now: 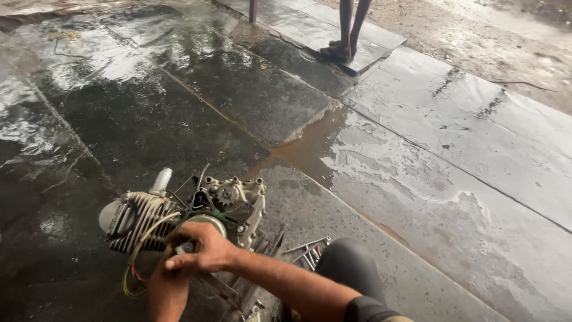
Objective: Work on a motorcycle engine assembly on the floor using small hand tools.
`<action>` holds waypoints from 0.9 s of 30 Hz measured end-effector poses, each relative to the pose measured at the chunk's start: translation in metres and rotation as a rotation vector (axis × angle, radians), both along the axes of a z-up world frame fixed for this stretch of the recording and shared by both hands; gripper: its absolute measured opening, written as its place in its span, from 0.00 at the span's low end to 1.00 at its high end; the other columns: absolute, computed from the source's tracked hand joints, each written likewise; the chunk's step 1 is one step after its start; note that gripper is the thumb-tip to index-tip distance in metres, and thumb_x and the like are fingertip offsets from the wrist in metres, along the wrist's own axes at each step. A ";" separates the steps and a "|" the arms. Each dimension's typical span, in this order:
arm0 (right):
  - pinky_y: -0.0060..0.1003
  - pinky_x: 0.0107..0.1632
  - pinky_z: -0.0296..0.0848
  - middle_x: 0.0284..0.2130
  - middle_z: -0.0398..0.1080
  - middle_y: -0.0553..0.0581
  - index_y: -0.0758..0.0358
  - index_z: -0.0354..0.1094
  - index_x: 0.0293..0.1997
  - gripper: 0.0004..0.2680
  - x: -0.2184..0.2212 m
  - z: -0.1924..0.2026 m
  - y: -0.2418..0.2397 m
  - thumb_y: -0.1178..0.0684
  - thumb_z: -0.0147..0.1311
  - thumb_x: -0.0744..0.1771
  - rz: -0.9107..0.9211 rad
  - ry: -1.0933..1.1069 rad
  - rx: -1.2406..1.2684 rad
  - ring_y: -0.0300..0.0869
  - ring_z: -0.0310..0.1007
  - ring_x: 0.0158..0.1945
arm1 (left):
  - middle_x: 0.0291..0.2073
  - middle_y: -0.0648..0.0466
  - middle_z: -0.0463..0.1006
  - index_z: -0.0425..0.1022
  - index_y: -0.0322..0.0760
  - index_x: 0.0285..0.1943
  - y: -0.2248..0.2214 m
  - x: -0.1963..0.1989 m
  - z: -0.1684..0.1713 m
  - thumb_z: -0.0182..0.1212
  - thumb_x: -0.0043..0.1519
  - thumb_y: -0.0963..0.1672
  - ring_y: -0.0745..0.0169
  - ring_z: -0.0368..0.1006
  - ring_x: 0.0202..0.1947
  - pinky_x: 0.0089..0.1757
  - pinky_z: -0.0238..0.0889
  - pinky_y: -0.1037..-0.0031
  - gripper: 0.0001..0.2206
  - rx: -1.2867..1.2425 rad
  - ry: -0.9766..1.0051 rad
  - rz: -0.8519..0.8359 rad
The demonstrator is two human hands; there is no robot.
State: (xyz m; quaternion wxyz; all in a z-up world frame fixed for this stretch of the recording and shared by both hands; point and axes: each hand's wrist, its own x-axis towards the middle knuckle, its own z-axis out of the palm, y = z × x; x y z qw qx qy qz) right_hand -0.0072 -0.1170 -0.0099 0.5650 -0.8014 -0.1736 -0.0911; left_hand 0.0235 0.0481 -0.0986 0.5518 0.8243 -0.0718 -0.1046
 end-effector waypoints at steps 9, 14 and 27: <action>0.37 0.50 0.78 0.41 0.74 0.57 0.66 0.70 0.49 0.22 -0.003 -0.021 0.069 0.35 0.67 0.65 -0.653 -0.147 0.430 0.41 0.75 0.47 | 0.53 0.45 0.80 0.66 0.38 0.71 0.007 0.015 -0.036 0.57 0.64 0.48 0.55 0.77 0.53 0.51 0.67 0.67 0.25 -0.240 -0.156 -0.102; 0.34 0.31 0.71 0.22 0.73 0.53 0.66 0.71 0.30 0.22 0.020 -0.015 0.069 0.31 0.65 0.64 -0.797 -0.023 0.538 0.39 0.72 0.27 | 0.51 0.48 0.84 0.72 0.39 0.67 -0.001 0.011 -0.018 0.59 0.64 0.46 0.58 0.79 0.53 0.51 0.67 0.69 0.21 -0.021 -0.095 -0.094; 0.45 0.29 0.73 0.16 0.72 0.57 0.65 0.76 0.25 0.32 0.047 -0.028 -0.002 0.19 0.43 0.67 -0.034 0.133 -0.181 0.43 0.74 0.21 | 0.42 0.42 0.85 0.72 0.35 0.64 -0.016 -0.005 0.026 0.70 0.56 0.50 0.49 0.84 0.44 0.43 0.73 0.61 0.28 0.074 0.062 0.026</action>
